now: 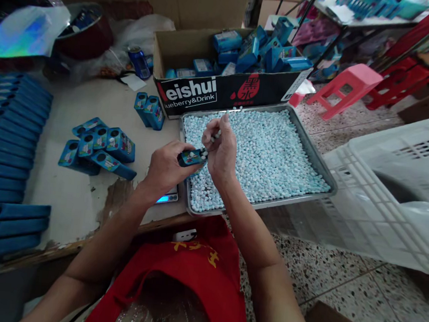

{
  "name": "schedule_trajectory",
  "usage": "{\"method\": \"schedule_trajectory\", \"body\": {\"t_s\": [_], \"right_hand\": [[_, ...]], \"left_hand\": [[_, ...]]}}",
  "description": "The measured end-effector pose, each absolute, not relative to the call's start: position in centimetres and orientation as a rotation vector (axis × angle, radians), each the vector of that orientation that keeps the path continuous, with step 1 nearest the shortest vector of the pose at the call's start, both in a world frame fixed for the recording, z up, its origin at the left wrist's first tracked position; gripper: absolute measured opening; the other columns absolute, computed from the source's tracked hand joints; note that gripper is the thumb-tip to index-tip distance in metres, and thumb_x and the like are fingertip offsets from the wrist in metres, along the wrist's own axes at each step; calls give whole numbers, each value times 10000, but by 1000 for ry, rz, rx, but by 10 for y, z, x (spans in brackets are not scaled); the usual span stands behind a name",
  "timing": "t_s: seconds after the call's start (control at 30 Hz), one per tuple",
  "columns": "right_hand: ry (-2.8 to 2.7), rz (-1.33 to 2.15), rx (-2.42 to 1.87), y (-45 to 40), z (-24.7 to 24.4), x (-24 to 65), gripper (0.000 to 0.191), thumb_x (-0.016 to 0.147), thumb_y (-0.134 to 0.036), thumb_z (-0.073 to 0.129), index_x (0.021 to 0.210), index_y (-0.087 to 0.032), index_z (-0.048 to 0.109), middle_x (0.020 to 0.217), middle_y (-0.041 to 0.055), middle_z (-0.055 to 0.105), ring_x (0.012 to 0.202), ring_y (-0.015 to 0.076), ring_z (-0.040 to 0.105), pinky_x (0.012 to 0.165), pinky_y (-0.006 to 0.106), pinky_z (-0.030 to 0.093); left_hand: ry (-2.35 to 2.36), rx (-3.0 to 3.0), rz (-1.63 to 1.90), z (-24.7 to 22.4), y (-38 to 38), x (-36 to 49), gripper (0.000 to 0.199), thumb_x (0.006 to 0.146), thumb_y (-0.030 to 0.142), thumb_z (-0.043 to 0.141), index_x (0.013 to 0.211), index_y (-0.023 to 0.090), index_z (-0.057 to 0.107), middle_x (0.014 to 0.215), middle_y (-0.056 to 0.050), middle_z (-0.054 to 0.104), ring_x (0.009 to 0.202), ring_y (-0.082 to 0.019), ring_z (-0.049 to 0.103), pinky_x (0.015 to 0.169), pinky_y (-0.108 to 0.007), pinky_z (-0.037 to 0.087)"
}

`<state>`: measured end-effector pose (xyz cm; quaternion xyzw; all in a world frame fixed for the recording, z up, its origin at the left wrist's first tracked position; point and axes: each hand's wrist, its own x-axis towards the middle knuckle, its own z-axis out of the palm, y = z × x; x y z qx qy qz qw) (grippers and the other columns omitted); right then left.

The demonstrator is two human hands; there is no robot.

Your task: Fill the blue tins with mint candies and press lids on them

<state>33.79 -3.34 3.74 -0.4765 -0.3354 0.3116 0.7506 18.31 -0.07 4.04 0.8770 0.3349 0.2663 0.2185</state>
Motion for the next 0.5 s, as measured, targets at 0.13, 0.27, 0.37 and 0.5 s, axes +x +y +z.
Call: {"method": "schedule_trajectory", "body": {"t_s": [0.13, 0.27, 0.37, 0.5], "right_hand": [[-658, 715, -1022, -36, 31, 363, 511, 1053, -752, 589, 822, -296, 568, 679, -31, 419, 587, 164, 440, 573, 340, 414], [-312, 761, -990, -47, 8, 401, 374, 1042, -551, 660, 809, -281, 546, 658, -56, 418, 526, 127, 383, 509, 282, 393], [-80, 792, -1028, -60, -10, 410, 214, 955, -327, 735, 821, -249, 588, 687, -57, 497, 544, 90, 444, 496, 206, 407], [-114, 777, -1165, -72, -25, 401, 176, 793, -88, 756, 817, -224, 647, 703, -51, 591, 580, 71, 522, 494, 139, 423]], "left_hand": [[956, 2494, 704, 48, -3, 179, 321, 843, 222, 939, 1135, 214, 806, 1124, -77, 815, 1097, -305, 773, 937, -387, 615], [1028, 2392, 829, 48, 2, 146, 378, 857, 236, 969, 1188, 223, 789, 1164, -78, 811, 1130, -297, 770, 984, -388, 613], [1068, 2194, 925, 35, 4, 109, 412, 847, 182, 976, 1205, 231, 778, 1174, -58, 814, 1095, -260, 778, 966, -359, 622], [1105, 2060, 936, 14, -3, 70, 389, 858, 109, 941, 1196, 220, 783, 1158, -52, 813, 1078, -240, 782, 986, -357, 625]]}}
